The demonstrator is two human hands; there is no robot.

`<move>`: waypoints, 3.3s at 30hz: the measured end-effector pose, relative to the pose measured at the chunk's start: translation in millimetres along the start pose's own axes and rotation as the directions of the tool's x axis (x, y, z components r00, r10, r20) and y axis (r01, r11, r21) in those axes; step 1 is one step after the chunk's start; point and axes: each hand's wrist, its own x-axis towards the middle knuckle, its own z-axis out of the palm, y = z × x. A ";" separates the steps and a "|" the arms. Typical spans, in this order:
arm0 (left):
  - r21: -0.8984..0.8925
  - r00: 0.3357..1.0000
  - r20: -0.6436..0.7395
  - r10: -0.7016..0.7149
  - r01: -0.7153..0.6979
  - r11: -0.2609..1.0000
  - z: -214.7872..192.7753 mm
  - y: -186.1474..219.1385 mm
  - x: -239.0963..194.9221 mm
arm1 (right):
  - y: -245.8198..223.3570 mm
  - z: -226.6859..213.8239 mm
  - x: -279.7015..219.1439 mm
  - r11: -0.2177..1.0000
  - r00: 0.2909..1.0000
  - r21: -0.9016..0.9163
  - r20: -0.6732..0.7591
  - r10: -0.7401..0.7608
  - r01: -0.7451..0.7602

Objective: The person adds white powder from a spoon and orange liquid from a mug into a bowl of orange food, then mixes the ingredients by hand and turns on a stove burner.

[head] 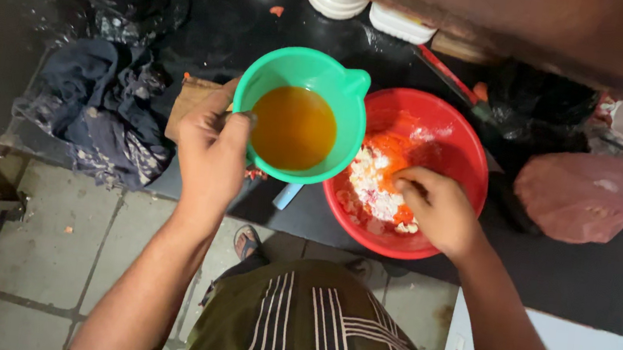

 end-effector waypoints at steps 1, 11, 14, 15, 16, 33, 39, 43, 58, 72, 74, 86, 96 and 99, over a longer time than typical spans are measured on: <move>-0.006 0.999 0.006 0.036 -0.036 0.999 -1.1 -0.6 4.3 | 6.5 -0.1 -3.1 0.993 0.994 0.107 -0.104 -0.033 0.044; 0.006 0.986 -0.120 0.113 -0.113 0.994 -18.9 -70.5 104.8 | 70.8 24.8 -17.6 0.934 0.967 0.346 -0.255 0.006 0.085; -0.021 0.989 -0.146 0.024 -0.027 0.999 -24.6 -120.1 142.4 | 79.1 25.4 -26.5 0.958 0.945 0.283 -0.302 0.124 -0.036; -0.023 0.990 -0.141 0.024 -0.028 0.999 -28.0 -136.5 154.2 | 80.4 23.6 -29.4 0.958 0.943 0.284 -0.306 0.127 -0.037; 0.016 0.991 -0.130 0.029 -0.027 1.000 -32.3 -151.5 166.1 | 81.5 20.9 -34.0 0.987 0.931 0.151 -0.351 0.097 -0.046; 0.683 0.943 0.240 0.232 -0.333 0.650 51.8 -60.2 -16.0 | 58.8 93.7 71.6 0.801 0.849 -0.324 0.017 -0.527 0.504; 0.619 0.970 0.214 -0.113 -0.046 0.784 81.3 -114.4 -54.6 | 96.0 76.5 39.3 0.678 0.782 -0.438 0.102 -0.614 0.590; 0.472 0.959 0.153 -0.239 0.142 0.870 83.9 -137.2 -70.9 | 113.9 47.6 20.9 0.888 0.972 -0.400 0.138 -0.187 0.228; 0.462 0.970 0.142 -0.199 0.112 0.880 91.9 -121.5 -99.8 | 73.8 48.3 38.2 0.956 0.971 -0.289 -0.212 -0.109 0.045; 0.435 0.986 0.116 -0.121 0.060 0.899 95.0 -132.5 -97.5 | 111.9 81.8 10.3 0.839 0.942 -0.428 0.139 -0.306 0.336; 0.429 0.985 0.125 -0.119 0.055 0.902 94.2 -130.5 -99.8 | 114.5 54.7 18.5 0.855 0.973 -0.464 0.085 -0.216 0.231; 0.429 0.983 0.146 -0.116 0.043 0.902 95.6 -130.9 -94.4 | 73.2 90.6 0.6 0.618 0.761 -0.522 0.098 -0.642 0.588; 0.393 0.989 0.132 -0.073 0.015 0.919 93.9 -137.3 -95.4 | 140.6 45.5 0.3 0.751 0.977 -0.656 0.105 0.184 -0.071; 0.420 0.970 0.118 -0.212 0.145 0.896 98.6 -133.4 -98.9 | 140.9 79.6 -2.5 0.656 0.892 -0.673 0.012 -0.452 0.342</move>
